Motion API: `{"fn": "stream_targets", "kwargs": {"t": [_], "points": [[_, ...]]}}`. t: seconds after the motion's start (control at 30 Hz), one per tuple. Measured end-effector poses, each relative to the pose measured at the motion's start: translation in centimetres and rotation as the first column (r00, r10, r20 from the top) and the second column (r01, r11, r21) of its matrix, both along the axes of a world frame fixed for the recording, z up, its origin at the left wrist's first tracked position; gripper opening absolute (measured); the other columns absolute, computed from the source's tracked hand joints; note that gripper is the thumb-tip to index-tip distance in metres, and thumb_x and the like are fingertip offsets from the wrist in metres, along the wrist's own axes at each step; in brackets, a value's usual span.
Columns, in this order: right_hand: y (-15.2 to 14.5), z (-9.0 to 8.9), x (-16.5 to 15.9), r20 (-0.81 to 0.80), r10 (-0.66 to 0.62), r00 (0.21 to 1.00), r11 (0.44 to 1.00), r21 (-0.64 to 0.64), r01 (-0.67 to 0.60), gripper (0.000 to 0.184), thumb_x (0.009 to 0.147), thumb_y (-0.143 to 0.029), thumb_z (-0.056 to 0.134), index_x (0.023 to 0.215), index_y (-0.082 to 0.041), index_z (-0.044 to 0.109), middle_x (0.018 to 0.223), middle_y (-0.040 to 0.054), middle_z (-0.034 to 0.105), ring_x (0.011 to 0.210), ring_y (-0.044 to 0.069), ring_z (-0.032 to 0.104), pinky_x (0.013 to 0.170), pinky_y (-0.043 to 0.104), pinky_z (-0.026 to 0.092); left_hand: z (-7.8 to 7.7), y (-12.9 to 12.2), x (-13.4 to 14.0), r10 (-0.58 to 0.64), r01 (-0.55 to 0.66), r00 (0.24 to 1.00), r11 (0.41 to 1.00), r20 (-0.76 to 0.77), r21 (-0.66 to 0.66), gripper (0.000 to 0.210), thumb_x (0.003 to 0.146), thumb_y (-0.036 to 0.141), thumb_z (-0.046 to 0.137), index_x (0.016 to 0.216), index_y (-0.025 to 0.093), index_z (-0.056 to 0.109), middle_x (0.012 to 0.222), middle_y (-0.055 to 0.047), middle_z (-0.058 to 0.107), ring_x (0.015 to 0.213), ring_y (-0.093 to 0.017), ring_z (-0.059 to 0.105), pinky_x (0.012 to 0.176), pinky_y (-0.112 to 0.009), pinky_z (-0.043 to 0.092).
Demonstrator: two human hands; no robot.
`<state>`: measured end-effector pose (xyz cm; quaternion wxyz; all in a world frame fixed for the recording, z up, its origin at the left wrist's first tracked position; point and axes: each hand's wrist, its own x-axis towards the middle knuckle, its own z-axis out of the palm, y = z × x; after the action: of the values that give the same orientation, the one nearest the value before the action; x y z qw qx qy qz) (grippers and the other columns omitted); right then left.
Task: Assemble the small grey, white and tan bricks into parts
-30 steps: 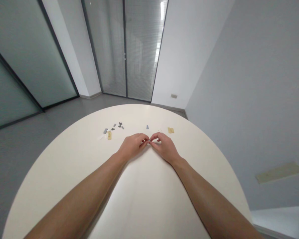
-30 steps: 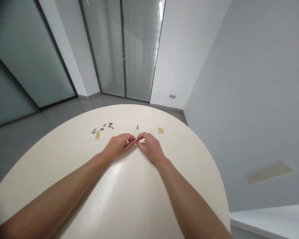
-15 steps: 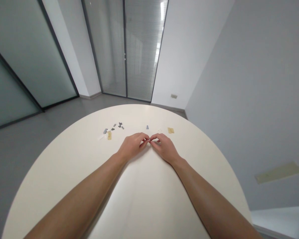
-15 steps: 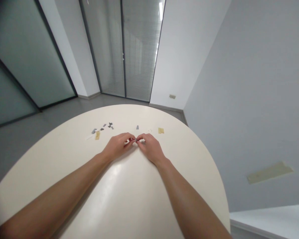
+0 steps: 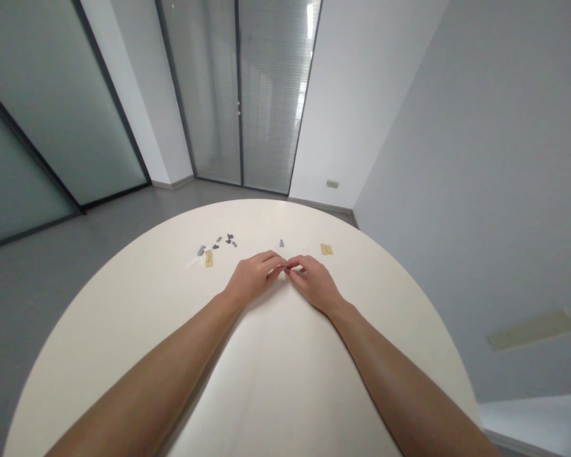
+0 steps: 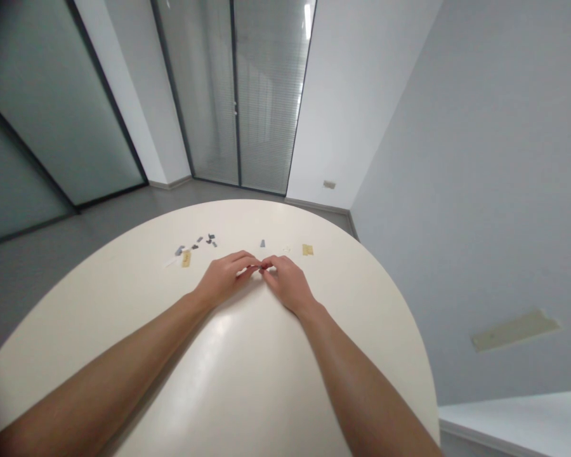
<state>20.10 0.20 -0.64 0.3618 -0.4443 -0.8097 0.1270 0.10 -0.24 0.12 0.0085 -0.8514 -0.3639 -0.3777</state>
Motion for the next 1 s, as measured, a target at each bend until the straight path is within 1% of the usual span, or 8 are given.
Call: {"fn": "stream_targets", "kwargs": {"t": [0.33, 0.47, 0.7, 1.0], "points": [[-0.07, 0.07, -0.02, -0.01, -0.005, 1.0, 1.0, 0.007, 0.005, 0.011, 0.091, -0.022, 0.063, 0.101, -0.026, 0.066, 0.097, 0.0014, 0.072, 0.094, 0.02, 0.065, 0.085, 0.035, 0.049, -0.37, 0.22, -0.03, 0.021, -0.021, 1.0, 1.0, 0.004, -0.02, 0.013, 0.096, 0.02, 0.055, 0.102, 0.024, 0.066, 0.101, 0.0, 0.074, 0.087, -0.012, 0.068, 0.071, -0.022, 0.048], [-0.09, 0.11, 0.0, -0.01, -0.009, 1.0, 1.0, 0.012, 0.009, 0.011, 0.091, -0.023, 0.062, 0.101, -0.026, 0.066, 0.098, 0.0017, 0.072, 0.095, 0.02, 0.065, 0.085, 0.035, 0.05, -0.4, 0.21, -0.02, 0.064, -0.064, 0.998, 0.998, 0.008, -0.02, 0.012, 0.095, 0.022, 0.056, 0.101, 0.024, 0.067, 0.097, 0.0, 0.074, 0.085, -0.013, 0.068, 0.069, -0.022, 0.047], [0.11, -0.07, 0.11, -0.01, -0.018, 1.0, 1.0, 0.014, 0.018, 0.01, 0.092, -0.023, 0.061, 0.101, -0.026, 0.065, 0.099, 0.0017, 0.071, 0.094, 0.02, 0.064, 0.083, 0.034, 0.05, -0.34, 0.2, -0.09, 0.148, -0.149, 0.989, 0.985, -0.019, -0.09, 0.008, 0.093, 0.024, 0.059, 0.096, 0.023, 0.066, 0.095, 0.0, 0.074, 0.082, -0.014, 0.068, 0.067, -0.024, 0.046], [0.15, 0.05, 0.19, -0.069, -0.037, 0.997, 0.999, 0.021, 0.038, 0.011, 0.092, -0.022, 0.06, 0.101, -0.025, 0.066, 0.101, 0.0029, 0.071, 0.094, 0.02, 0.064, 0.082, 0.035, 0.053, -0.49, 0.25, -0.14, 0.168, -0.172, 0.985, 0.975, -0.042, -0.143, 0.007, 0.092, 0.027, 0.06, 0.093, 0.023, 0.066, 0.093, 0.001, 0.074, 0.082, -0.015, 0.067, 0.067, -0.025, 0.045]]}}
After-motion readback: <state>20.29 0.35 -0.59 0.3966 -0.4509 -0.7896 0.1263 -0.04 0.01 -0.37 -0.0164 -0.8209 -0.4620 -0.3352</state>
